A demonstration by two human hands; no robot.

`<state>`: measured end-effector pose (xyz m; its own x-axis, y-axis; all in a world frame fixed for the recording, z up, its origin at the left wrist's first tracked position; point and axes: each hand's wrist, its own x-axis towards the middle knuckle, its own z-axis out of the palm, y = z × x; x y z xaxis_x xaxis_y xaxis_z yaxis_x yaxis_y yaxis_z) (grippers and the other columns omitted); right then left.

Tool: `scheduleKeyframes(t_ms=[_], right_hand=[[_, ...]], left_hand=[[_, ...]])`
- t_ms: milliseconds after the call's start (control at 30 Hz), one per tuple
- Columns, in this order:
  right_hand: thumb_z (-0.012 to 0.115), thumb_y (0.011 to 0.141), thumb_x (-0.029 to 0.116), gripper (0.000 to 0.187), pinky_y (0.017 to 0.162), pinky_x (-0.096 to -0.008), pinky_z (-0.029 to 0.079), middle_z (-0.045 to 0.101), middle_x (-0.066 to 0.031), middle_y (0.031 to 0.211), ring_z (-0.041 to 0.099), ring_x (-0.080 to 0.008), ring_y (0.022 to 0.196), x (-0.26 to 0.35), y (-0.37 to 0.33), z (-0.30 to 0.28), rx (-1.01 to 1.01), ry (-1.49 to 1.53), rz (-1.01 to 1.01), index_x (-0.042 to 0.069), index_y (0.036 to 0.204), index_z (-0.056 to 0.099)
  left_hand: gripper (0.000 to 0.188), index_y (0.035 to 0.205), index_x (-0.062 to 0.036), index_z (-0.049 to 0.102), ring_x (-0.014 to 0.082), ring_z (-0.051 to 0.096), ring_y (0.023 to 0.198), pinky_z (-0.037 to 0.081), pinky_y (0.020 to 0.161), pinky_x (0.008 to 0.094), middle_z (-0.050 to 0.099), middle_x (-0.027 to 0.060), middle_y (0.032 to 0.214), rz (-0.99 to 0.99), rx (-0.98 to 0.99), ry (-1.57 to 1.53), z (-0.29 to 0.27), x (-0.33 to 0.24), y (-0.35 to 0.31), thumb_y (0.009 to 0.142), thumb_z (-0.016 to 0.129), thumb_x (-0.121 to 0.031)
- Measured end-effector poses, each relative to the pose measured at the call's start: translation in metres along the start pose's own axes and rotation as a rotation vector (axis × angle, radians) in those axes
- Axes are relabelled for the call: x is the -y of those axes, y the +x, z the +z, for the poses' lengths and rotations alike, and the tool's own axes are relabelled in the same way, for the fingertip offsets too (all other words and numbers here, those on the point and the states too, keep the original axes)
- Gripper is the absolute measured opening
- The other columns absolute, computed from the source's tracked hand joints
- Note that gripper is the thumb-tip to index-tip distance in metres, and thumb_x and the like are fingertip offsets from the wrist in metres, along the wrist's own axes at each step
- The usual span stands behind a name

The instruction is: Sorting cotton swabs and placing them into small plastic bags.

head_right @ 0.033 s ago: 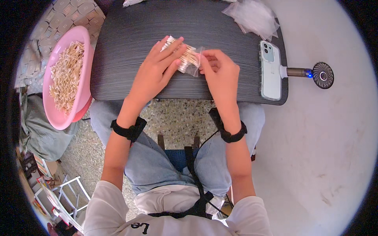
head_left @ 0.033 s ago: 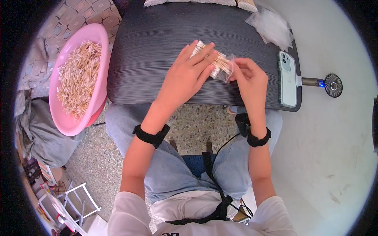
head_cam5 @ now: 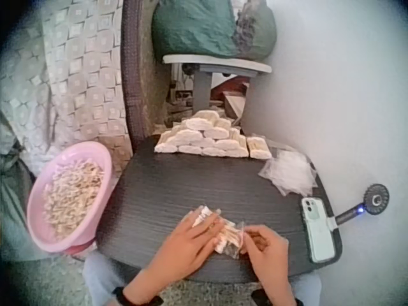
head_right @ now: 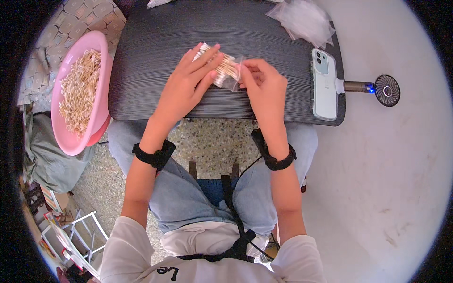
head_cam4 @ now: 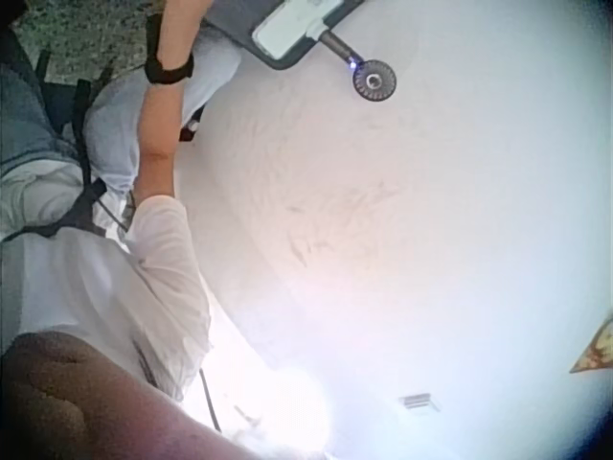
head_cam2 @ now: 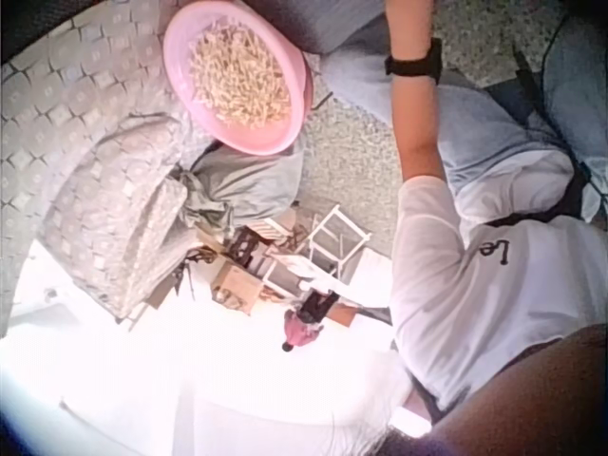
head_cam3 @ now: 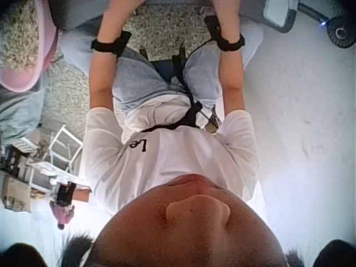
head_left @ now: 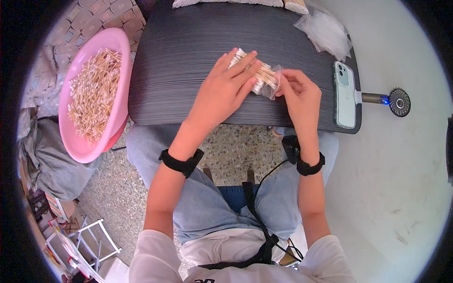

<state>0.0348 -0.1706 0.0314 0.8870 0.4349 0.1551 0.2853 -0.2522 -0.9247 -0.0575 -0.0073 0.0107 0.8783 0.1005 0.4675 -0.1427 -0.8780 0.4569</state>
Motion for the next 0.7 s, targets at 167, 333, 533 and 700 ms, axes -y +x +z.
scheduleKeyframes(t_ms=[167, 333, 533, 700], right_hand=[[0.067, 0.09, 0.01, 0.016, 0.057, -0.0248, 0.052, 0.069, -0.0121, 0.079, 0.067, -0.0139, 0.063, -0.004, 0.0, 0.001, -0.026, -0.053, -0.068, -0.004, 0.096, 0.068], [0.068, 0.091, 0.012, 0.016, 0.055, -0.0234, 0.049, 0.069, -0.0099, 0.076, 0.065, -0.0115, 0.062, -0.005, 0.0, -0.008, -0.088, -0.115, -0.024, -0.004, 0.095, 0.069], [0.068, 0.093, 0.016, 0.018, 0.052, -0.02, 0.042, 0.066, -0.0035, 0.076, 0.057, -0.0055, 0.06, -0.01, -0.002, -0.042, 0.048, 0.153, 0.146, -0.001, 0.095, 0.069], [0.069, 0.092, 0.018, 0.019, 0.05, -0.0192, 0.04, 0.066, -0.0029, 0.073, 0.056, -0.0049, 0.058, -0.011, -0.007, -0.042, 0.113, 0.179, 0.224, -0.001, 0.092, 0.069]], left_hand=[[0.037, 0.133, -0.0103, 0.059, 0.0364, 0.042, 0.134, 0.033, 0.114, 0.0448, 0.05, 0.0058, 0.145, 0.01, -0.002, 0.006, 0.0, 0.0, 0.0, 0.098, 0.053, -0.02], [0.038, 0.135, -0.0107, 0.057, 0.036, 0.042, 0.134, 0.032, 0.114, 0.0447, 0.049, 0.0059, 0.146, 0.008, -0.002, 0.032, 0.001, -0.001, 0.0, 0.099, 0.051, -0.022], [0.038, 0.135, -0.0106, 0.057, 0.0359, 0.042, 0.134, 0.032, 0.114, 0.0449, 0.049, 0.006, 0.146, -0.014, 0.006, 0.045, 0.002, -0.001, -0.001, 0.099, 0.05, -0.023], [0.038, 0.135, -0.0106, 0.057, 0.0361, 0.042, 0.134, 0.032, 0.114, 0.0451, 0.049, 0.0062, 0.145, 0.0, 0.002, 0.042, 0.004, 0.0, 0.0, 0.099, 0.051, -0.023]])
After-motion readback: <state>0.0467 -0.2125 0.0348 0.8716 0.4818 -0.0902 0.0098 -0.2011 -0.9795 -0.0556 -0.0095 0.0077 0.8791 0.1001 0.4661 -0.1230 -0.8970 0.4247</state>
